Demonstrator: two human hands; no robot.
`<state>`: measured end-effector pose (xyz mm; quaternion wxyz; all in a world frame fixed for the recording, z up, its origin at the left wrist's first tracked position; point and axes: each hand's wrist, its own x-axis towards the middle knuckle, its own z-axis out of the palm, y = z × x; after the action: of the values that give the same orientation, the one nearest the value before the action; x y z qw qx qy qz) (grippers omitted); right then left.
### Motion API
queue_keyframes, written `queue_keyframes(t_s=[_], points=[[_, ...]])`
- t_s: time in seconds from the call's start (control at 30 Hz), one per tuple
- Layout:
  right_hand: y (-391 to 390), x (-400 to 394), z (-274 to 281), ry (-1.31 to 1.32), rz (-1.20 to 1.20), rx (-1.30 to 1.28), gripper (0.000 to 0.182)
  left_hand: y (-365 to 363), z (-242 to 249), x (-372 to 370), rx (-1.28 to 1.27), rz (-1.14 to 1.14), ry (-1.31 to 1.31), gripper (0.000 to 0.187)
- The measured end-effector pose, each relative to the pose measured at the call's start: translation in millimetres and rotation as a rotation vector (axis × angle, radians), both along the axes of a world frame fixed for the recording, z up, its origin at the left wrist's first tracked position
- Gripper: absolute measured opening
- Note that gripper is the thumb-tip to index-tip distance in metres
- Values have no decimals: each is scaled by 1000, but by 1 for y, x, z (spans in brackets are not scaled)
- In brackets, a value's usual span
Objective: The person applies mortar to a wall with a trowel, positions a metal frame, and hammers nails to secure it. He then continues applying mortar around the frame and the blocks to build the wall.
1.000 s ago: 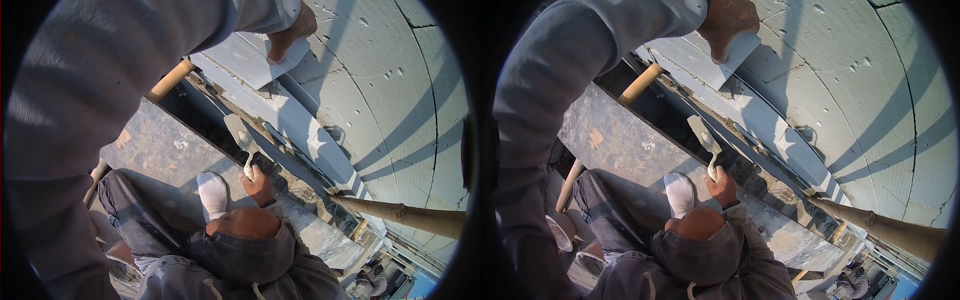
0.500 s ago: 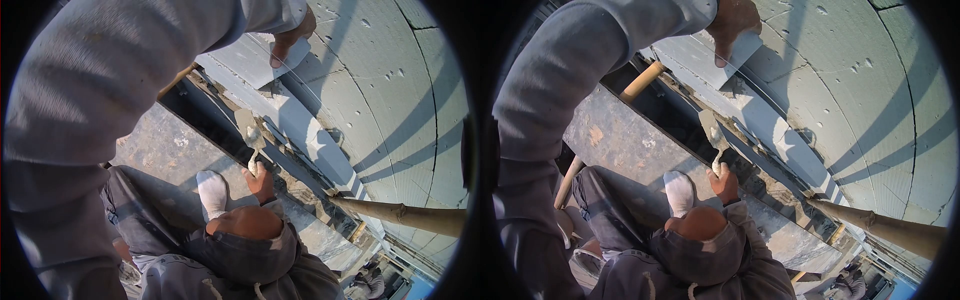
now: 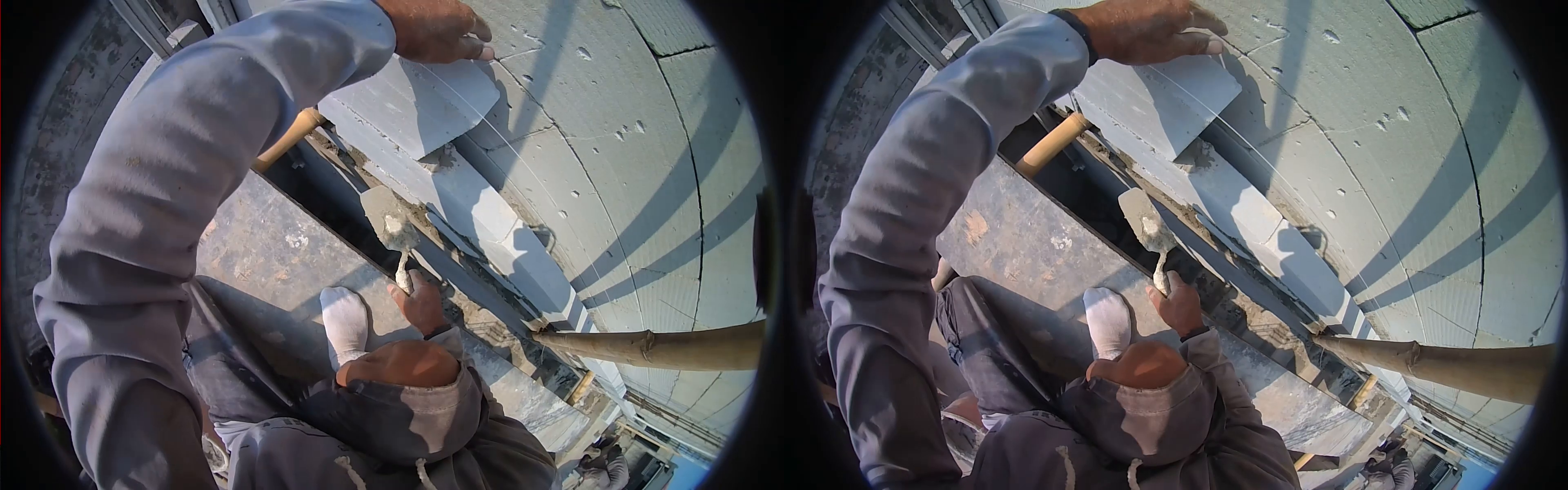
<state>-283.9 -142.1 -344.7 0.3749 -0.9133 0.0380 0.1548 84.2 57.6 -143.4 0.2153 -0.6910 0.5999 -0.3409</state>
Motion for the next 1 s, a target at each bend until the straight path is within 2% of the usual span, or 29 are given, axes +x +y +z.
queue_keyframes(t_s=[0.03, 0.1, 0.17, 0.2, 0.23, 0.3, 0.4, 0.47, 0.5, 0.57, 0.63, 0.67, 0.73, 0.77, 0.8, 0.87, 0.93, 0.97, 1.0], points=[[2, 6, 14, 145, 3, 6, 51, 9, 12, -2, 141, 70, -95, 36], [2, 6, 14, 124, 19, 6, 50, 36, -30, 26, -825, -121, 919, 42], [2, 2, 7, 102, 44, 11, 50, 83, 13, -17, -893, 246, 939, 51], [3, -3, 1, -25, 40, -28, 48, 107, 9, -38, -1087, 368, 898, 57], [5, -4, -3, -153, 38, -66, 45, 145, 13, -67, -1115, 565, 698, 59], [12, 4, 13, -88, 58, -48, 45, 172, 4, -121, -1352, 652, 834, 57], [22, 25, 49, 12, 179, -83, 45, 213, -44, -201, -1659, 853, 964, 48], [27, 45, 42, 166, 315, -63, 41, 235, -78, -264, -1651, 1113, 965, 43], [30, 54, 36, 244, 357, -1, 39, 242, -103, -294, -1789, 1157, 1052, 41], [51, 77, 40, 338, 444, 7, 34, 241, -106, -349, -1764, 1343, 1145, 39], [88, 103, 57, 394, 540, -45, 31, 247, -115, -389, -1676, 1429, 1261, 40], [107, 115, 60, 389, 590, -98, 29, 250, -113, -408, -1672, 1386, 1315, 42], [160, 139, 77, 276, 834, -169, 28, 252, -113, -438, -1588, 1468, 1232, 39], [200, 146, 101, 299, 974, -158, 27, 250, -111, -450, -1542, 1551, 1213, 38], [234, 149, 112, 388, 1004, -136, 29, 248, -109, -460, -1498, 1632, 1209, 37], [309, 146, 130, 351, 1224, -211, 29, 244, -98, -478, -1461, 1634, 1164, 36], [385, 120, 151, 288, 1425, -147, 30, 231, -78, -495, -1575, 1548, 1046, 35], [417, 105, 148, 242, 1541, -73, 31, 228, -69, -499, -1502, 1585, 1193, 33], [449, 88, 146, 195, 1658, 7, 31, 229, -46, -507, -1572, 1559, 1276, 31]])
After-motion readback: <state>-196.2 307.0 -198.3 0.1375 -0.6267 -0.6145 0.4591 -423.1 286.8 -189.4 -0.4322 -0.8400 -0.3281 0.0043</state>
